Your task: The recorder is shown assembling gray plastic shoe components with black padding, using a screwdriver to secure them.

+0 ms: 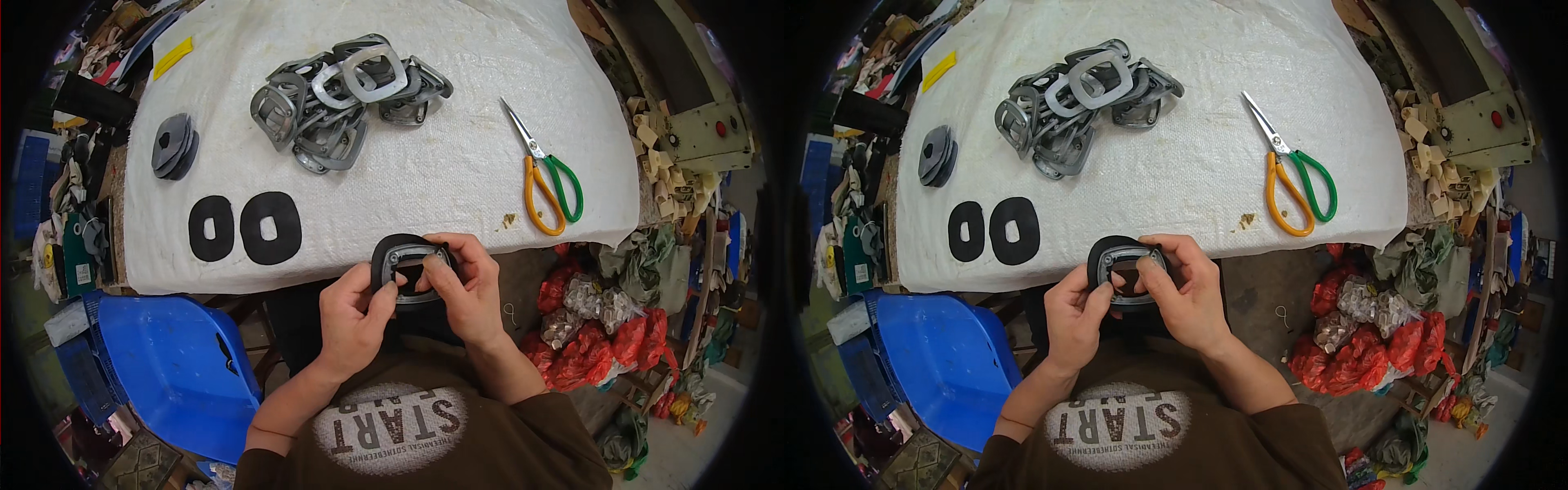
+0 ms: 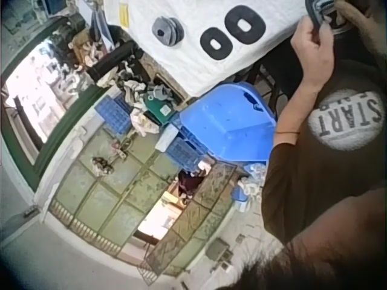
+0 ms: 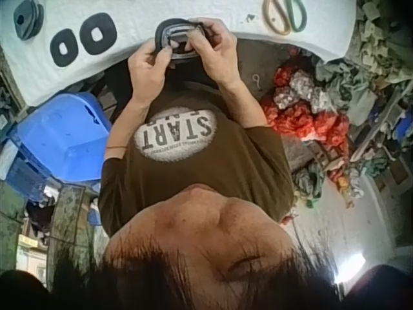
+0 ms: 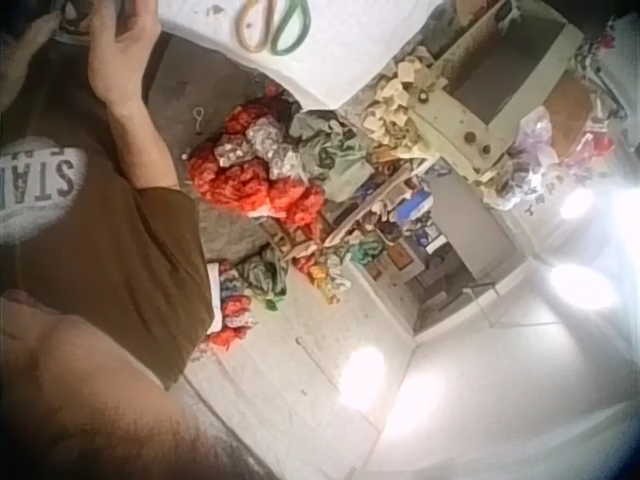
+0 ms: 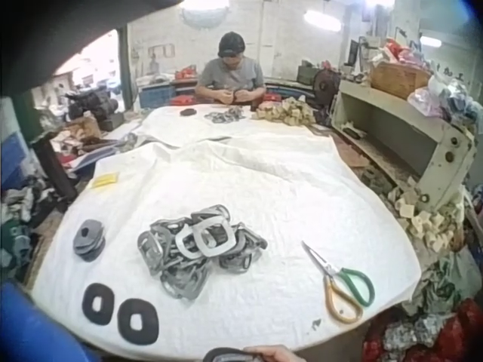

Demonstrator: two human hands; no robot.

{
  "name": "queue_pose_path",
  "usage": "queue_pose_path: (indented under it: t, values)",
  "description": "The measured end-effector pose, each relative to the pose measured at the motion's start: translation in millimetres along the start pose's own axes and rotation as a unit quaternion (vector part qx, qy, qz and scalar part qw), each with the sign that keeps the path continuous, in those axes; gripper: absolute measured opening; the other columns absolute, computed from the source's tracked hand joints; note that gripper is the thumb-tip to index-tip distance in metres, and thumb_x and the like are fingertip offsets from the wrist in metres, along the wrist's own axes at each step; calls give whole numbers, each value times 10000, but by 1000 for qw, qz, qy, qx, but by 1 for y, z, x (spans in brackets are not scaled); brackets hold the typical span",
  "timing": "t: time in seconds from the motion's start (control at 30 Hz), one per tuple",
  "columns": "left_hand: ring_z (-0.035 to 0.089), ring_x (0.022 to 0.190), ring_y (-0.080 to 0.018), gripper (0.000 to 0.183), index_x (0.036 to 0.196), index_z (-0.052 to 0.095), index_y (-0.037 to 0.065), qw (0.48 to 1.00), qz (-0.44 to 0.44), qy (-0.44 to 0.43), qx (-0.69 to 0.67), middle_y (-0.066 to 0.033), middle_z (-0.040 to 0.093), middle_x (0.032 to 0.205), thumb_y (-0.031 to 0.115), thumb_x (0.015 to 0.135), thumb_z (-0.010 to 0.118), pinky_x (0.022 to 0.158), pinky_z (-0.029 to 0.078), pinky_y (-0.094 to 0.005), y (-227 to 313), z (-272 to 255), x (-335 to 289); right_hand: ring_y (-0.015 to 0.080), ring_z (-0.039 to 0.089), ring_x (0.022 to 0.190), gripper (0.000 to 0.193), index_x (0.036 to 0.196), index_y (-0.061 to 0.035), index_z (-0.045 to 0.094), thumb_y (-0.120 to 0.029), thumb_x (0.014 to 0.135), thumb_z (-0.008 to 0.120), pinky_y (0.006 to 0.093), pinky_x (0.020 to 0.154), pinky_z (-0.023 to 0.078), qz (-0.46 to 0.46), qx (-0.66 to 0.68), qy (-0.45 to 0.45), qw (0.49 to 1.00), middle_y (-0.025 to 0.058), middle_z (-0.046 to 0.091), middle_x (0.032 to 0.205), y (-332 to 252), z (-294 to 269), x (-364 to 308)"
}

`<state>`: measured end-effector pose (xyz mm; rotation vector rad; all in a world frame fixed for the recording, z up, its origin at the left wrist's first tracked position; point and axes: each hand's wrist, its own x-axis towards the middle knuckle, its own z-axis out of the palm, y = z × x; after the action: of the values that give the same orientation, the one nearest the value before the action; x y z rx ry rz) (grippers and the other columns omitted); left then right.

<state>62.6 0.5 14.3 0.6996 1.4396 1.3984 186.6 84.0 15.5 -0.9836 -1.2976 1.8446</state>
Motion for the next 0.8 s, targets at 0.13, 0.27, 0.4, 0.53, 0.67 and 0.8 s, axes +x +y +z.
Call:
queue_pose_path:
  t: [0.13, 0.27, 0.4, 0.53, 0.67, 0.8]
  values:
    - [504, 559, -46, 101, 855, 588, -29, 999, 15, 34, 12, -25, 552, 685, 36, 852, 511, 483, 405, -191, 4, 6, -2, 60, 535, 674, 238, 1079, 32, 504, -41, 855, 541, 203, 606, 446, 3, -21, 0, 1000, 50, 579, 764, -1, 1, -1]
    - [535, 568, -60, 97, 827, 580, -28, 993, 36, 21, 111, -44, 558, 707, 32, 849, 507, 486, 431, -197, -1, 1, -3, 63, 540, 671, 237, 1076, 33, 505, -38, 853, 541, 207, 602, 453, 7, -10, -4, 1000, 49, 580, 760, -2, 2, 0]
    - [524, 550, -59, 109, 825, 570, -25, 999, 12, 25, -25, -44, 552, 705, 50, 853, 495, 503, 447, -198, 0, 3, -2, 64, 543, 672, 232, 1070, 34, 507, -39, 853, 542, 212, 605, 460, 17, -22, -16, 999, 53, 582, 758, -2, 3, -1]
    - [484, 525, -43, 121, 836, 554, -23, 998, 30, 44, -41, -36, 541, 680, 75, 861, 487, 488, 433, -196, 5, 8, 1, 64, 546, 669, 232, 1069, 36, 505, -38, 852, 545, 209, 602, 457, -1, -18, -6, 1000, 52, 584, 749, -3, 5, -3]
    - [482, 540, -39, 110, 833, 543, -17, 999, 24, 26, 40, -26, 541, 684, 74, 861, 489, 479, 419, -191, -3, -4, 2, 65, 548, 670, 233, 1063, 36, 502, -39, 848, 552, 206, 599, 453, 9, -49, -21, 999, 53, 586, 751, -5, 5, -5]
    - [483, 553, -42, 126, 842, 542, -10, 1000, -2, 19, 6, -18, 542, 692, 91, 866, 471, 480, 413, -193, -6, -6, 6, 64, 548, 672, 234, 1060, 35, 503, -42, 846, 558, 204, 598, 452, 20, -32, -17, 999, 53, 587, 755, -2, 6, -2]
